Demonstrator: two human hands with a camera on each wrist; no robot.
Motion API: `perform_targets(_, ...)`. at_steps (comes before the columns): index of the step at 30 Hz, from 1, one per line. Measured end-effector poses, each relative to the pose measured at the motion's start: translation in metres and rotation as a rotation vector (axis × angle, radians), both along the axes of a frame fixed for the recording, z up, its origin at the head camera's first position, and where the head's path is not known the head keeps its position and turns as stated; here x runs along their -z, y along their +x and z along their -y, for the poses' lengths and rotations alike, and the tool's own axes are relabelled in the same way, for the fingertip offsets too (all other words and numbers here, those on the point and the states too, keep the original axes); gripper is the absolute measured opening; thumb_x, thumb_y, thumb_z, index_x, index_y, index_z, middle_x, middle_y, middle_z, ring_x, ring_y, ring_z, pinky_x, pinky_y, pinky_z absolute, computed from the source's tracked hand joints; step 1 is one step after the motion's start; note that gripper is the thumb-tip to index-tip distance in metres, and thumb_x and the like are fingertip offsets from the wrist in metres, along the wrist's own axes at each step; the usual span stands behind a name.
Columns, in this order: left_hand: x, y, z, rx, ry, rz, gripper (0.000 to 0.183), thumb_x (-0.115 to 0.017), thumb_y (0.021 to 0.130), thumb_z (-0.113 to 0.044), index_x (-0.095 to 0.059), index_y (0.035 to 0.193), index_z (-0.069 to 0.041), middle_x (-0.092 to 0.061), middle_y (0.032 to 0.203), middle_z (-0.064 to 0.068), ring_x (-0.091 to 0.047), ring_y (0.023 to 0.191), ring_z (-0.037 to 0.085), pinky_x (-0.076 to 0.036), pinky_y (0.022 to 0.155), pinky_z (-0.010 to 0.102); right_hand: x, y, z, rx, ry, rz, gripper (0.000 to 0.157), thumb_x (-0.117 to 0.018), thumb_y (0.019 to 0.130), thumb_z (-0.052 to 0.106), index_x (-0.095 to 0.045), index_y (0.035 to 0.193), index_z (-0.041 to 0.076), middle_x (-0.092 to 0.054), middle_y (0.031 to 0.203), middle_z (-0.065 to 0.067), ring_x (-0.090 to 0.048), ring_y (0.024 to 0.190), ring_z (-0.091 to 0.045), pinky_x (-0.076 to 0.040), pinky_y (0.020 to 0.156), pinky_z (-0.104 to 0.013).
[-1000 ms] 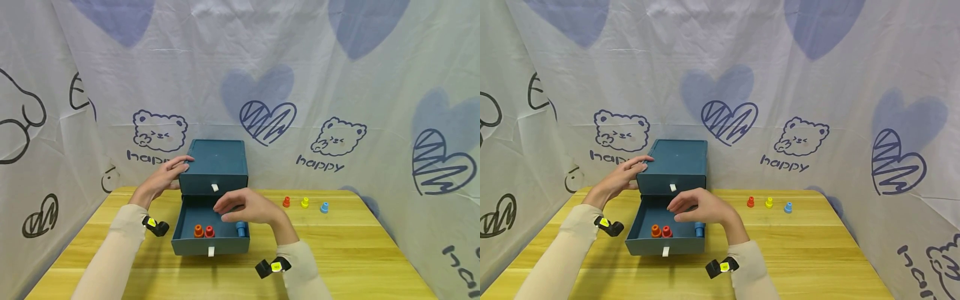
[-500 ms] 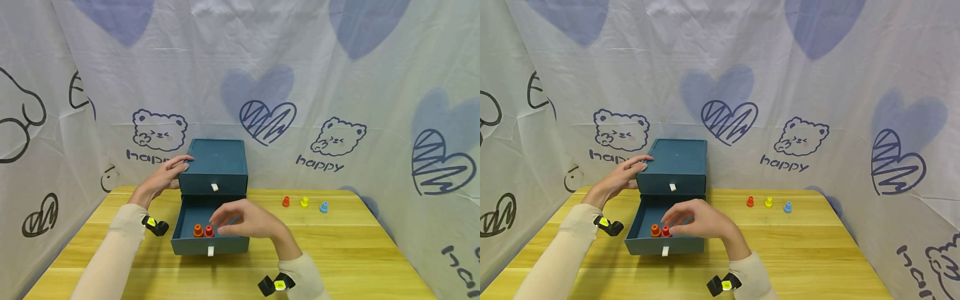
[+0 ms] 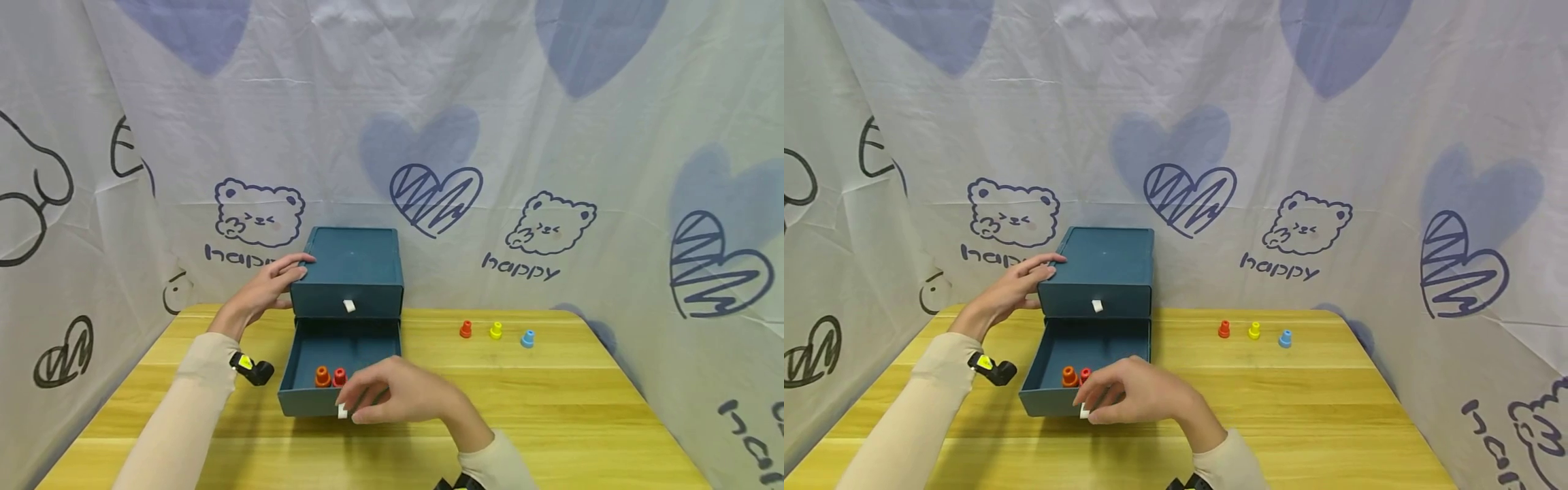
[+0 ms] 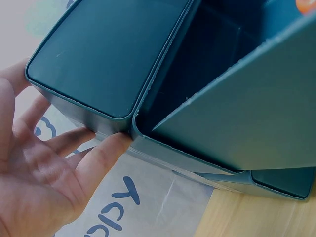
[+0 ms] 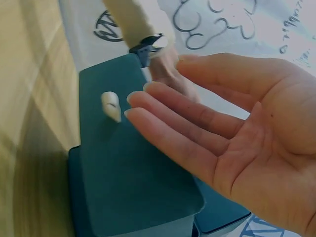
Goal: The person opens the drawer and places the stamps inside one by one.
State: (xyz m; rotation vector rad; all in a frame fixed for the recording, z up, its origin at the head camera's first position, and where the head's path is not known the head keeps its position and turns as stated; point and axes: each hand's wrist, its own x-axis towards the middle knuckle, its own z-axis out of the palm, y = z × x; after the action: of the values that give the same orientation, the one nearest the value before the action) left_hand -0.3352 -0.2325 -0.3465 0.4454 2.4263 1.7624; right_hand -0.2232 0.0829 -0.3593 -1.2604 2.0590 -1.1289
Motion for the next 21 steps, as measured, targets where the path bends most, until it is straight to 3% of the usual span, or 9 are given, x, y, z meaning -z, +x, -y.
perform_targets(7,-0.001,0.000,-0.001,0.001,-0.002,0.001,0.056,-0.049,0.108,-0.044,-0.040,0.155,-0.015,-0.019,0.171,0.018,-0.027,0.153,0.050,-0.038,0.113,0.071,0.011,0.011,0.001,0.050,0.109,-0.076,0.025,-0.073,0.095,0.007,-0.075,0.119,0.010,-0.079,0.109,-0.005,-0.069,0.089,0.007,-0.058,0.084,-0.015)
perform_targets(15,-0.003,0.001,0.000,-0.005,-0.003,0.004,0.057,-0.050,0.108,-0.045,-0.041,0.156,-0.016,-0.020,0.171,0.017,-0.028,0.153,0.049,-0.038,0.113,0.071,0.022,0.022,0.013,0.180,0.265,-0.267,0.024,-0.077,0.092,0.009,-0.077,0.114,0.018,-0.079,0.098,0.006,-0.066,0.079,0.007,-0.055,0.076,-0.010)
perform_targets(21,-0.003,0.001,-0.001,-0.001,0.007,0.018,0.058,-0.051,0.108,-0.044,-0.040,0.157,-0.016,-0.017,0.172,0.017,-0.027,0.154,0.049,-0.038,0.114,0.070,0.029,0.028,0.022,0.299,0.190,-0.315,0.017,-0.076,0.092,0.008,-0.078,0.107,0.016,-0.081,0.096,0.003,-0.068,0.078,0.006,-0.055,0.074,-0.010)
